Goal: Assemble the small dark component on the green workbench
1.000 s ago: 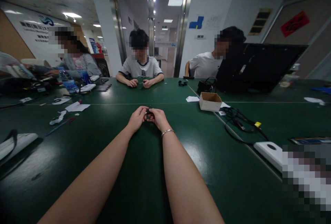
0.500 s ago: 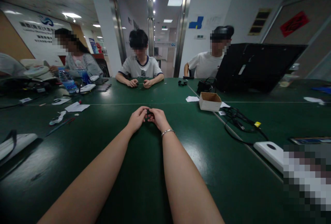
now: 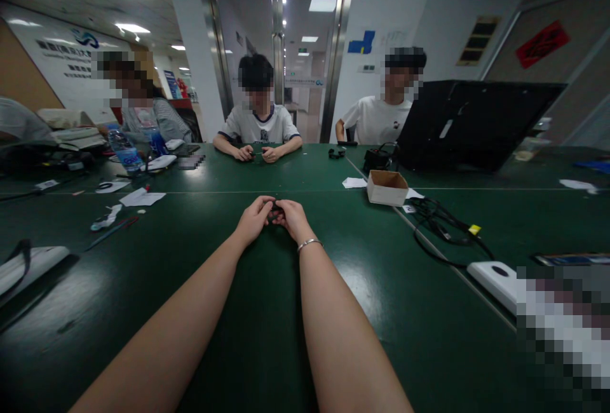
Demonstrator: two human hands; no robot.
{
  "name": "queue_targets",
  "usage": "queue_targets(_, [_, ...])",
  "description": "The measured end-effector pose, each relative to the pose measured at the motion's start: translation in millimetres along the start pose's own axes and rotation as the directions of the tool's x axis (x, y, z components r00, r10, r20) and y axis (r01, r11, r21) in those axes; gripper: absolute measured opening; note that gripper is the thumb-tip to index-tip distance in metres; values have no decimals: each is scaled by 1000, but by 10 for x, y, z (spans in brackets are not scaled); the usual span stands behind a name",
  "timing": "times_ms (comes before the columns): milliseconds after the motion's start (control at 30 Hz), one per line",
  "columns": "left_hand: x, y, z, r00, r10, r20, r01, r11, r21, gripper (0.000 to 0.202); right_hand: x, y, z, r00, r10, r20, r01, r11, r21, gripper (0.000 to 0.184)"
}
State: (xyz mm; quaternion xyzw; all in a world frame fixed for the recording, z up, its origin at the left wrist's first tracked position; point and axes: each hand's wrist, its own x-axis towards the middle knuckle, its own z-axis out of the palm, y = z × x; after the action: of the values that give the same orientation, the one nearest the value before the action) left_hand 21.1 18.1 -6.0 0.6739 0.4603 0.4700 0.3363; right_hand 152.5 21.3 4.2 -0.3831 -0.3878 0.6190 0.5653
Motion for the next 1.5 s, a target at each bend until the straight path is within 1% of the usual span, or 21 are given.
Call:
queue_targets(100, [3, -10, -5, 1000, 5, -7, -6, 1000, -16, 29, -1, -1, -3, 1000, 3, 3, -3, 1000, 5, 12])
queue_targets(233, [2, -7, -12, 1000, 16, 9, -16, 1000, 12, 30, -3, -9, 2, 1000, 5, 14, -5, 1000, 0, 11])
queue_targets(400, [3, -5, -6, 1000, 0, -19, 0, 1000, 0, 27, -4, -11, 9, 1000, 8, -10, -8, 1000, 8, 11])
queue_targets(567, [14, -40, -2, 1000, 23, -9, -22, 1000, 22, 29, 4, 2, -3, 1000, -5, 20, 5, 1000, 5, 10])
queue_targets(733, [16, -35, -3, 999, 5, -36, -5, 1000, 7, 26, 9, 4, -6, 1000, 10, -11, -10, 1000, 17, 12])
queue_targets(900, [16, -29, -8, 1000, -11, -23, 12, 1000, 14, 31, 2, 1, -3, 1000, 4, 8, -4, 1000, 17, 9])
queue_targets(1000, [18, -45, -5, 1000, -20, -10, 20, 1000, -14, 28, -2, -4, 0, 1000, 13, -16, -13, 1000, 20, 10])
queue_targets(1167, [25, -69, 9, 1000, -3, 13, 3, 1000, -15, 28, -1, -6, 3, 1000, 13, -27, -12, 1000, 22, 10])
queue_targets(1333, [30, -72, 5, 1000, 0, -5, -1, 1000, -26, 28, -2, 1, 3, 1000, 7, -18, -7, 1000, 29, 11])
queue_targets(1500, [27, -64, -3, 1000, 12, 10, -12, 1000, 11, 28, 4, 8, 9, 1000, 5, 4, -6, 1000, 23, 13])
